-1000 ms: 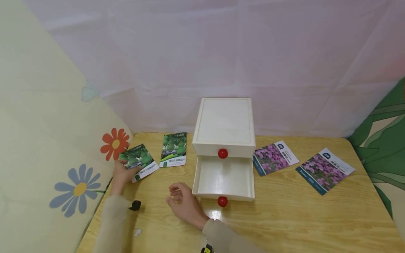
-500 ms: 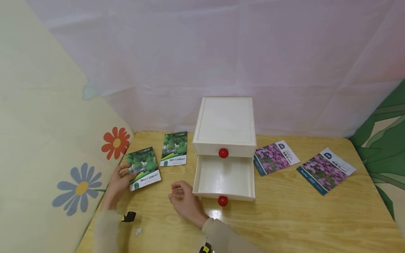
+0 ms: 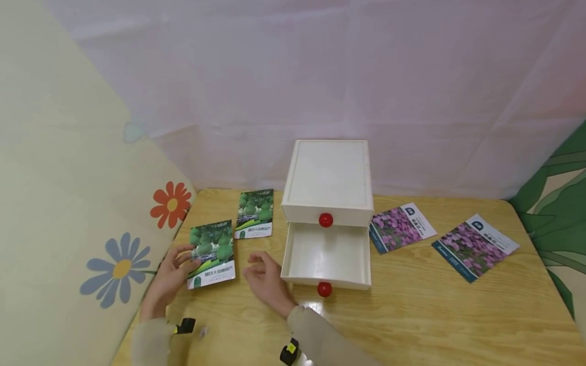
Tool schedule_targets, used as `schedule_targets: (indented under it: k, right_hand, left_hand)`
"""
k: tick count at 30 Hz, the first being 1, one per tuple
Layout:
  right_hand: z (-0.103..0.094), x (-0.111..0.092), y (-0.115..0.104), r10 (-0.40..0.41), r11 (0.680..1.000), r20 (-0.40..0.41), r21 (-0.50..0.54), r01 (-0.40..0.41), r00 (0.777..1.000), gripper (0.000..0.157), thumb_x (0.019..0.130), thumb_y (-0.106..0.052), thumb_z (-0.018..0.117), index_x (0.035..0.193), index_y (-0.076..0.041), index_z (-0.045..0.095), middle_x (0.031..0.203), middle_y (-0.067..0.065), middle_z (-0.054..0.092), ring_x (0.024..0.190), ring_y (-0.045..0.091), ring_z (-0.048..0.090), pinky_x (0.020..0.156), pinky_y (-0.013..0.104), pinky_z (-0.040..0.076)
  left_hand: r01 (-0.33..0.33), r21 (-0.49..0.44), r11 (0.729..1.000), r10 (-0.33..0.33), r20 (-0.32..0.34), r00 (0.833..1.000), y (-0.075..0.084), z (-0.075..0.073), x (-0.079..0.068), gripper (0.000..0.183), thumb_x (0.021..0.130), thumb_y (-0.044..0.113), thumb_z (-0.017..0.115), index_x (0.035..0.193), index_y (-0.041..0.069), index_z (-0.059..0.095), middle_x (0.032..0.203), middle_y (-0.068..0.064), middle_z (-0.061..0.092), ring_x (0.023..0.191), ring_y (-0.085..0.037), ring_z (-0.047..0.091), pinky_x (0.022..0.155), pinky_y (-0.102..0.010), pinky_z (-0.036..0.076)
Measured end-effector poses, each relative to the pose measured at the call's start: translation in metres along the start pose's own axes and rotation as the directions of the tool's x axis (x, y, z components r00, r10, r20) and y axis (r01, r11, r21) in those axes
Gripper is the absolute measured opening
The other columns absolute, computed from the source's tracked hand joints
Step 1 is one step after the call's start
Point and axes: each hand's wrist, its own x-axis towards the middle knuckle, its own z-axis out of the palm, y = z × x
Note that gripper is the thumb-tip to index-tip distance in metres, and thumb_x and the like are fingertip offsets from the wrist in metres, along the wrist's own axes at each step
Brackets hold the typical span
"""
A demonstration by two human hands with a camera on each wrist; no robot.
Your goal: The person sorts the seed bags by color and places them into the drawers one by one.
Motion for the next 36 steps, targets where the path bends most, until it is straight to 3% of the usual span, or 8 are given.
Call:
schedule_targets:
  k: [3,8,15,21,25,32,36]
  right_hand:
    - [0.003,0.006,0.002,0.004,1.000,-0.019,0.006,-0.004,1.000,0.039,0.093,-0.008,0.067,0.130,0.001,0.057,0.125,0.021,0.065,0.107,0.033,0.069,0.086,0.024,0.058]
    - [0.009,0.014,0.006,0.025,0.999,-0.028,0.025,-0.024,0.999,0.040,0.096,-0.011,0.066,0.132,0.001,0.055,0.125,0.022,0.065,0.103,0.035,0.070,0.081,0.027,0.060]
    - [0.016,0.018,0.004,0.127,0.982,0.040,0.134,-0.131,0.991,0.048,0.091,-0.009,0.071,0.135,0.001,0.052,0.115,0.022,0.067,0.087,0.025,0.072,0.072,0.039,0.064]
    - [0.018,0.016,-0.002,0.138,0.960,0.091,0.233,-0.156,0.986,0.039,0.089,0.004,0.067,0.127,0.003,0.057,0.105,0.026,0.066,0.077,0.037,0.072,0.072,0.049,0.063]
    - [0.016,0.016,-0.005,0.112,0.967,0.082,0.221,-0.128,0.990,0.036,0.090,0.006,0.065,0.126,0.004,0.058,0.103,0.027,0.066,0.077,0.035,0.072,0.073,0.049,0.063]
    - [0.011,0.017,-0.014,0.109,0.979,0.066,0.165,-0.119,0.992,0.034,0.091,0.004,0.065,0.125,0.004,0.062,0.103,0.023,0.067,0.071,0.015,0.068,0.066,0.037,0.064]
    - [0.009,0.016,-0.020,0.106,0.986,0.043,0.124,-0.111,0.993,0.032,0.091,0.004,0.064,0.123,0.002,0.065,0.100,0.021,0.066,0.070,0.016,0.067,0.067,0.045,0.063]
  left_hand:
    - [-0.005,-0.008,1.000,0.005,0.019,1.000,0.000,0.002,-0.003,0.057,0.100,0.021,0.062,0.148,0.014,0.032,0.151,-0.018,0.040,0.111,-0.010,0.052,0.084,-0.019,0.048]
    - [-0.023,-0.002,1.000,0.023,0.028,0.999,0.002,0.007,-0.008,0.055,0.100,0.018,0.062,0.147,0.013,0.033,0.152,-0.019,0.040,0.118,-0.017,0.051,0.087,-0.020,0.048]
    - [-0.021,-0.024,0.999,0.022,0.008,1.000,0.006,0.013,-0.011,0.053,0.100,0.012,0.061,0.146,0.012,0.034,0.149,-0.020,0.042,0.114,-0.018,0.052,0.082,-0.018,0.049]
    - [-0.012,-0.049,0.999,0.011,-0.006,1.000,0.007,0.014,-0.011,0.056,0.100,0.014,0.062,0.146,0.012,0.029,0.146,-0.019,0.046,0.105,-0.011,0.058,0.082,-0.019,0.053]
    - [-0.002,-0.078,0.997,0.001,-0.007,1.000,0.011,0.012,-0.010,0.063,0.101,0.021,0.060,0.149,0.011,0.020,0.147,-0.020,0.044,0.099,-0.007,0.062,0.081,-0.022,0.055]
    - [0.013,-0.112,0.994,-0.018,-0.040,0.999,0.023,0.003,-0.007,0.071,0.102,0.036,0.057,0.153,0.012,0.013,0.150,-0.021,0.040,0.100,-0.007,0.062,0.085,-0.024,0.056]
    - [0.031,-0.131,0.991,-0.038,-0.050,0.998,0.024,-0.002,-0.005,0.072,0.102,0.038,0.055,0.154,0.013,0.013,0.154,-0.022,0.034,0.103,-0.008,0.062,0.087,-0.024,0.056]
